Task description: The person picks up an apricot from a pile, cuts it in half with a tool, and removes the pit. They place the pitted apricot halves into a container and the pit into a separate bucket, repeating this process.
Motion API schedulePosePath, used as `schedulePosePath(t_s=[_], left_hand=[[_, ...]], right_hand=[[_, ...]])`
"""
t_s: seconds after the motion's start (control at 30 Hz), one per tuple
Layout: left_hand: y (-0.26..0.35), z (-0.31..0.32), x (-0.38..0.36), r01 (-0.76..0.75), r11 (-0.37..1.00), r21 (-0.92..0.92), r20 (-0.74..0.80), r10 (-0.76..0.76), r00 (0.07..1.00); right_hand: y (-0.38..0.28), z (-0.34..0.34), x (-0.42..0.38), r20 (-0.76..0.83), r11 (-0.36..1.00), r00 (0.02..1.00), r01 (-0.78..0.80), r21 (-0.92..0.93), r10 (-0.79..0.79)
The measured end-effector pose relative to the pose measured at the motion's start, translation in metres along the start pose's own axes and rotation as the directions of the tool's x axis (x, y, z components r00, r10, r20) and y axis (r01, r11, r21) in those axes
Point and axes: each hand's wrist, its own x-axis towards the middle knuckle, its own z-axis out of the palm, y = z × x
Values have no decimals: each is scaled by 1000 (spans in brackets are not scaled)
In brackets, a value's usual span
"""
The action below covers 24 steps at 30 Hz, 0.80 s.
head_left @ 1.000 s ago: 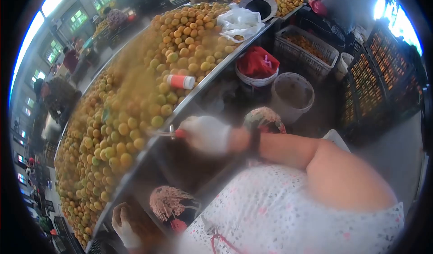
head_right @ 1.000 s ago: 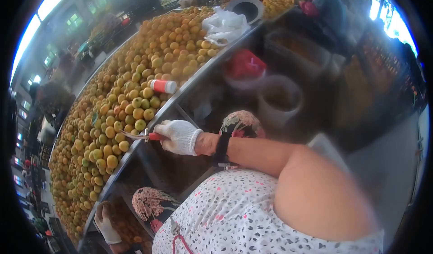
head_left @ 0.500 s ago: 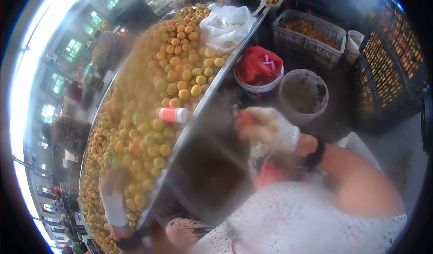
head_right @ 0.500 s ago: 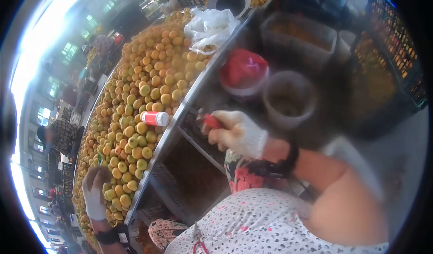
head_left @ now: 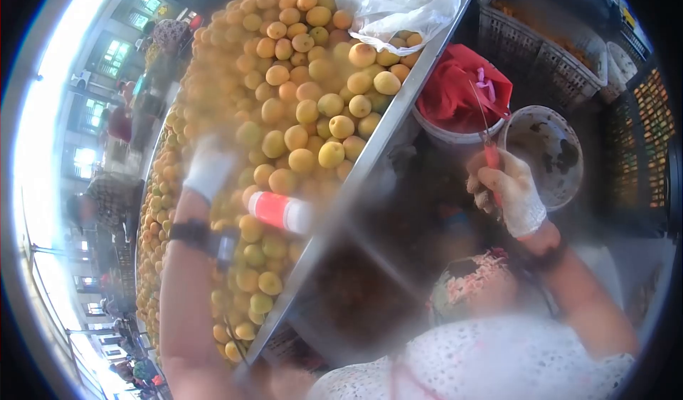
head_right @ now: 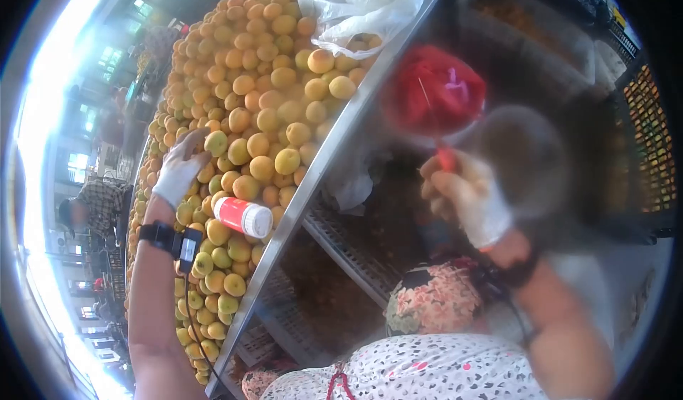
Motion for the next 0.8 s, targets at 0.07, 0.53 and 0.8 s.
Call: schedulePosePath(t_s=[0.07, 0.53, 0.8], left_hand=[[7, 19, 16, 120, 993, -23, 27, -119, 993], [17, -39, -12, 136, 990, -41, 205, -125, 971], [65, 38, 65, 0, 950, 311, 12, -4, 1000]], right_hand=[[6, -4, 12, -14, 999, 999, -40, 16, 40], [11, -10, 48, -56, 997, 996, -62, 46, 65], [2, 7, 48, 10, 994, 995, -103, -26, 103]])
